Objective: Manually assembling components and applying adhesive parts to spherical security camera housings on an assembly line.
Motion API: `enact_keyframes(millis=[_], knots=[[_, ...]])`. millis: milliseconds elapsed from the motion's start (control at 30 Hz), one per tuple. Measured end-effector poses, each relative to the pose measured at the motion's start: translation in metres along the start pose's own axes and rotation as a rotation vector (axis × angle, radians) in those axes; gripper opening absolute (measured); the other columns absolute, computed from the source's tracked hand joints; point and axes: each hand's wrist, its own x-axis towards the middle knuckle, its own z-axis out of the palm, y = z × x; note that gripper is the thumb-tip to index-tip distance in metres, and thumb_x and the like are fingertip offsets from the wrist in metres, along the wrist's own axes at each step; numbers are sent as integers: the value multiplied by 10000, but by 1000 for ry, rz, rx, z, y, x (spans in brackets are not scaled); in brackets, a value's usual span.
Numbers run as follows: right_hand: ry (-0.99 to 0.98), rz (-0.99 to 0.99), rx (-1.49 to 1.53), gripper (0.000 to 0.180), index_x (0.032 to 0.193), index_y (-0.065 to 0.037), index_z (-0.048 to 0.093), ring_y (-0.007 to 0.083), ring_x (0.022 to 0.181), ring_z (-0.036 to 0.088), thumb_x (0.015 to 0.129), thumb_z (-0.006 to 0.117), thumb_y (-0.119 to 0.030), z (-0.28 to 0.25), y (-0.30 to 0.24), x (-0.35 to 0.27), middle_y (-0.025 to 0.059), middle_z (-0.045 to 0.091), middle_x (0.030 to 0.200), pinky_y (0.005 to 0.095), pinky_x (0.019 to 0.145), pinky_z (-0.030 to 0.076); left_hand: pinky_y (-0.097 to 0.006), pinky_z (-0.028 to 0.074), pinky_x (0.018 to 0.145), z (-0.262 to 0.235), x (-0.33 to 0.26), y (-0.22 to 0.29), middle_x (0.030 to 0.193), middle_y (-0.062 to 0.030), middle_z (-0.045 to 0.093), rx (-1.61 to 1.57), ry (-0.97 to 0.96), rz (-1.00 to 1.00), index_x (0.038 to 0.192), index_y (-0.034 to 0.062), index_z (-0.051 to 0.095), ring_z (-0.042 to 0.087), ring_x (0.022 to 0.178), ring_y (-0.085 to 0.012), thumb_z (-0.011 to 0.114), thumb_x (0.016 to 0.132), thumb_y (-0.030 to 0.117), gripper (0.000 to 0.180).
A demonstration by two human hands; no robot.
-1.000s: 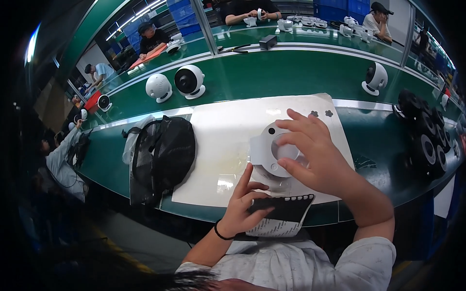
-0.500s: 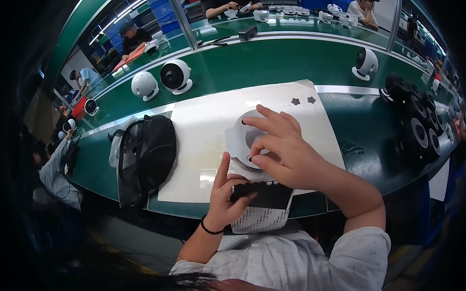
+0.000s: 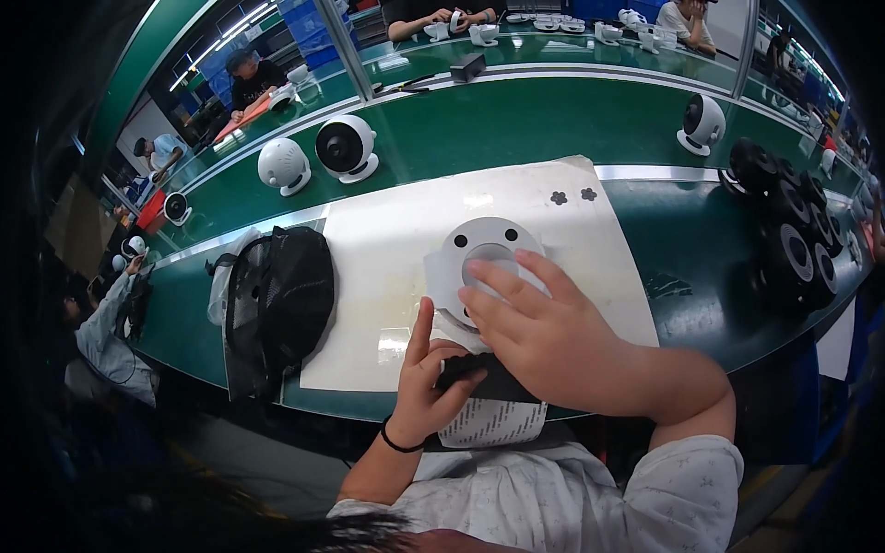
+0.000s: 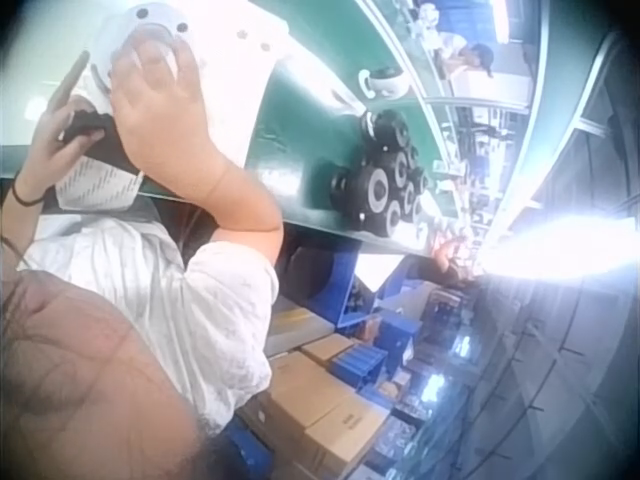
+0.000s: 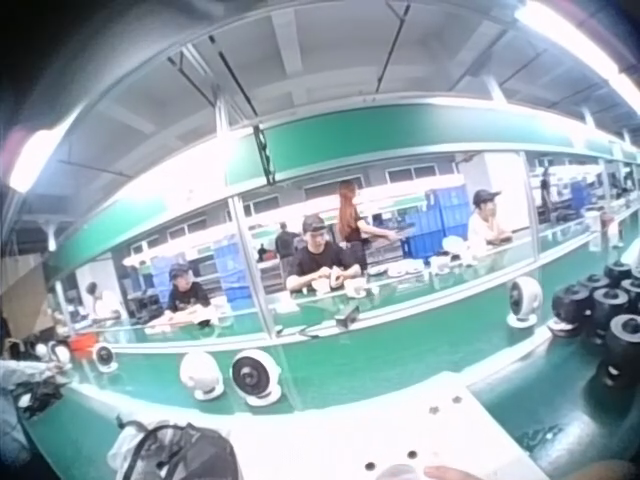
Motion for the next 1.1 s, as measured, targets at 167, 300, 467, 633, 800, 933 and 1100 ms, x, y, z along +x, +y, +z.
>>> enact_keyframes(millis=[167, 300, 467, 633, 800, 933, 1100], knots=[[-60, 29, 38, 295, 1022, -6, 581, 252, 1095, 485, 767, 572, -154, -2, 1, 1, 93, 564, 1069, 436, 941, 338, -294, 470, 701, 0, -1, 0, 1373, -271, 244, -7, 32, 13, 850, 5, 575, 606, 782, -222, 679, 668, -3, 210], [-53, 77, 205, 343, 1074, -32, 557, 242, 1057, 510, 762, 585, -170, 2, 5, -2, 91, 574, 1057, 430, 916, 362, -300, 476, 729, 1, -3, -2, 1374, -269, 243, -36, 37, 30, 861, -5, 570, 603, 834, -231, 686, 657, -12, 234], [-51, 80, 261, 309, 1060, -83, 570, 239, 1102, 491, 769, 605, -182, -3, 7, 2, 66, 568, 1084, 444, 956, 319, -302, 484, 738, -2, -7, -3, 1366, -257, 270, -89, 54, 46, 865, -14, 563, 603, 845, -231, 683, 650, -30, 248], [-53, 41, 557, 244, 989, -117, 596, 231, 1101, 496, 764, 637, -200, -10, 9, 3, 30, 593, 1035, 455, 965, 301, -298, 491, 715, -9, -9, 7, 1304, -226, 368, -141, 134, 55, 864, -5, 543, 601, 843, -230, 663, 659, -58, 243], [-58, 43, 670, 162, 894, -140, 624, 176, 1017, 537, 738, 668, -152, -2, 9, 1, -26, 610, 920, 459, 977, 285, -264, 471, 649, -13, -10, 17, 1065, -188, 553, -141, 256, 68, 833, -12, 555, 595, 744, -188, 652, 669, -71, 200], [-59, 35, 660, 143, 893, -118, 610, 172, 995, 541, 759, 637, -160, -2, 7, 3, 22, 602, 903, 466, 964, 307, -230, 435, 572, -17, -16, 20, 758, -114, 606, -195, 219, -111, 803, -20, 575, 571, 628, -149, 648, 671, -82, 164], [-64, 93, 674, 132, 843, -140, 625, 175, 979, 555, 723, 677, -132, -3, 5, 6, -25, 616, 877, 455, 970, 294, -227, 414, 526, -17, -18, 20, 700, -94, 596, -208, 270, -137, 795, -20, 580, 547, 575, -139, 651, 672, -81, 154]])
